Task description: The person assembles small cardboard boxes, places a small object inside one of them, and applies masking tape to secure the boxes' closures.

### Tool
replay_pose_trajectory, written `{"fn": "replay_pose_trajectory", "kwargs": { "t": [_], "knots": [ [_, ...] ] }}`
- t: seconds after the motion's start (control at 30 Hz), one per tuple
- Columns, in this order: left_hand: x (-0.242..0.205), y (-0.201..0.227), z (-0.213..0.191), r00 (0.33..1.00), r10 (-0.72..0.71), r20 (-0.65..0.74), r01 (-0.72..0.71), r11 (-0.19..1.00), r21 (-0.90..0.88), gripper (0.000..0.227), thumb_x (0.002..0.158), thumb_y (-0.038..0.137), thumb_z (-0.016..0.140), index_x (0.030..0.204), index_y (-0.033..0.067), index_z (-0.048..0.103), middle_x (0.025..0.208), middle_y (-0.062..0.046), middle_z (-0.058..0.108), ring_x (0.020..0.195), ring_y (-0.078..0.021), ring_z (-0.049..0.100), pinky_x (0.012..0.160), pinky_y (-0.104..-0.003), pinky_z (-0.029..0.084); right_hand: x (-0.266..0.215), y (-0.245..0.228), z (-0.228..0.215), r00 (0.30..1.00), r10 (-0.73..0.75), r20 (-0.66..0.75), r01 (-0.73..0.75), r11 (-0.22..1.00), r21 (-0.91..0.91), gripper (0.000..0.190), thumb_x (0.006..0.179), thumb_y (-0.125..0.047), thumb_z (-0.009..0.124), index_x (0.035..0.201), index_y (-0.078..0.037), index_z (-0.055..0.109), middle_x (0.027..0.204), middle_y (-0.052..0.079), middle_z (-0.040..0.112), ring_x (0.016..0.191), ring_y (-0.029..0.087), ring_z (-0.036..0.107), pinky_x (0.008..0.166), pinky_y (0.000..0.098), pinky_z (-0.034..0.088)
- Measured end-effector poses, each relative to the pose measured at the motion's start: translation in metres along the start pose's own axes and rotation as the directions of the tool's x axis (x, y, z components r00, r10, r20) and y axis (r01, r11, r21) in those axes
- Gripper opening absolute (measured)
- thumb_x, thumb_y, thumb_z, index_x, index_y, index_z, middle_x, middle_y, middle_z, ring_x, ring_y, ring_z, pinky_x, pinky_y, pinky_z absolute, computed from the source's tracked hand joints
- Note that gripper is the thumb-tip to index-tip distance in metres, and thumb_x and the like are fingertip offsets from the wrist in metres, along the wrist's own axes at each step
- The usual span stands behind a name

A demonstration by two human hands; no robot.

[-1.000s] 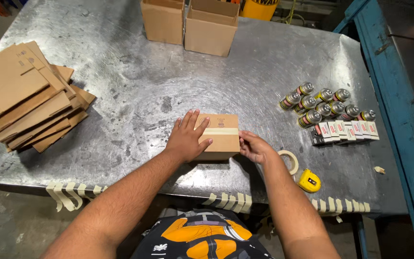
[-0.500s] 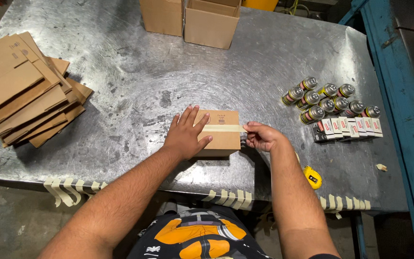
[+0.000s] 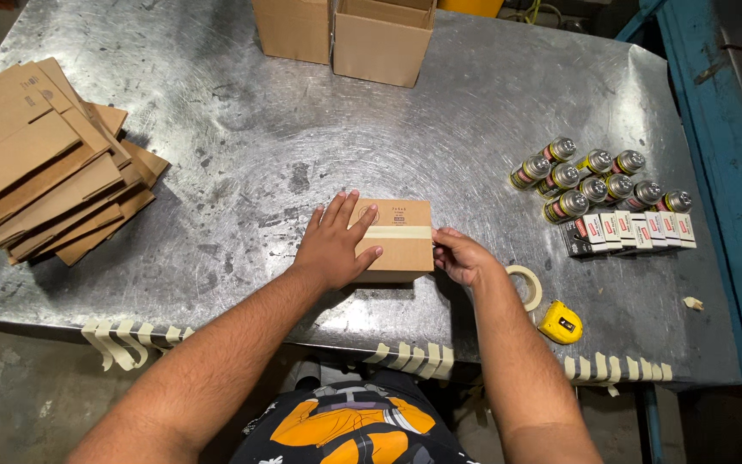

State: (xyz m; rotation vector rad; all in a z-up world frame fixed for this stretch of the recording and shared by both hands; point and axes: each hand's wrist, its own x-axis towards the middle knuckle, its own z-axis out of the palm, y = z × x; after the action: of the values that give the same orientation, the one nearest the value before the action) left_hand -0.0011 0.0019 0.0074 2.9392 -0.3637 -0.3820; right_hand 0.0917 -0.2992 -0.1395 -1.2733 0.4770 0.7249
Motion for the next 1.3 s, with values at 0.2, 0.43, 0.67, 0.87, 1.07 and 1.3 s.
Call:
{"fn": "replay_pose_trajectory", "kwargs": {
  "t": [0.2, 0.43, 0.67, 0.87, 1.07, 1.3],
  "knots": [
    [0.002, -0.001, 0.004, 0.999, 0.001, -0.033, -0.002, 1.0, -0.014, 0.076, 0.1, 0.07, 0.03, 0.164, 0.0292, 0.022, 0.172, -0.011, 0.011, 0.16, -0.0304, 0.007, 0.125, -0.054, 0.02, -0.036, 0.018, 0.04, 0.984, 0.173, 0.041, -0.178, 0.973, 0.149, 0.038, 0.084, -0.054, 0.082, 0.076, -0.023, 0.062, 0.072, -0.004, 0.071, 0.06, 0.013, 0.07, 0.062, 0.0331, 0.063],
    [0.002, -0.002, 0.006, 0.998, 0.014, -0.066, -0.015, 1.0, -0.011, 0.077, 0.1, 0.069, 0.033, 0.164, 0.0278, 0.024, 0.171, -0.012, 0.014, 0.159, -0.0316, 0.01, 0.125, -0.053, 0.022, -0.046, 0.025, 0.034, 0.909, -0.103, -0.403, 0.107, 0.994, -0.014, 0.025, 0.093, -0.034, 0.073, 0.108, -0.015, 0.068, 0.086, 0.0, 0.056, 0.072, 0.016, 0.065, 0.067, 0.0305, 0.063],
    [0.002, 0.0, 0.007, 0.998, 0.013, -0.063, -0.015, 0.999, -0.033, 0.08, 0.1, 0.07, 0.032, 0.164, 0.0242, 0.023, 0.172, -0.013, 0.012, 0.16, -0.0317, 0.008, 0.125, -0.051, 0.023, -0.135, -0.008, 0.119, 0.91, -0.402, -0.096, 0.275, 0.762, -0.586, 0.059, 0.105, -0.044, 0.048, 0.159, -0.021, 0.04, 0.157, 0.014, 0.047, 0.148, 0.034, 0.038, 0.123, 0.0492, 0.029],
    [0.006, -0.003, 0.011, 0.994, -0.015, -0.112, -0.008, 0.978, -0.209, 0.076, 0.105, 0.058, 0.03, 0.165, 0.0117, 0.019, 0.172, -0.017, 0.009, 0.16, -0.0341, 0.005, 0.126, -0.05, 0.022, -0.118, -0.001, 0.111, 0.913, -0.38, -0.148, 0.206, 0.743, -0.636, 0.055, 0.106, -0.05, 0.045, 0.153, -0.021, 0.052, 0.135, 0.018, 0.065, 0.132, 0.035, 0.057, 0.108, 0.0507, 0.047],
    [-0.001, 0.011, 0.0, 0.937, -0.347, 0.048, 0.274, 0.643, -0.715, 0.094, 0.1, 0.055, 0.049, 0.166, 0.0165, -0.006, 0.171, -0.016, 0.008, 0.153, -0.0391, 0.024, 0.119, -0.057, 0.033, -0.12, -0.009, 0.118, 0.943, -0.257, -0.21, 0.131, 0.869, -0.477, 0.059, 0.105, -0.048, 0.049, 0.154, -0.015, 0.049, 0.143, 0.022, 0.058, 0.135, 0.039, 0.054, 0.106, 0.0583, 0.047],
    [-0.004, 0.021, -0.01, 0.881, -0.45, 0.148, 0.41, 0.568, -0.713, 0.119, 0.084, 0.07, 0.065, 0.166, 0.0247, -0.01, 0.166, -0.008, 0.029, 0.141, -0.0373, 0.049, 0.111, -0.056, 0.044, -0.129, -0.035, 0.149, 0.905, -0.307, -0.295, -0.016, 0.668, -0.744, 0.091, 0.085, -0.072, 0.061, 0.157, -0.02, 0.041, 0.144, 0.018, 0.058, 0.14, 0.035, 0.05, 0.112, 0.0496, 0.044]
  ]
}}
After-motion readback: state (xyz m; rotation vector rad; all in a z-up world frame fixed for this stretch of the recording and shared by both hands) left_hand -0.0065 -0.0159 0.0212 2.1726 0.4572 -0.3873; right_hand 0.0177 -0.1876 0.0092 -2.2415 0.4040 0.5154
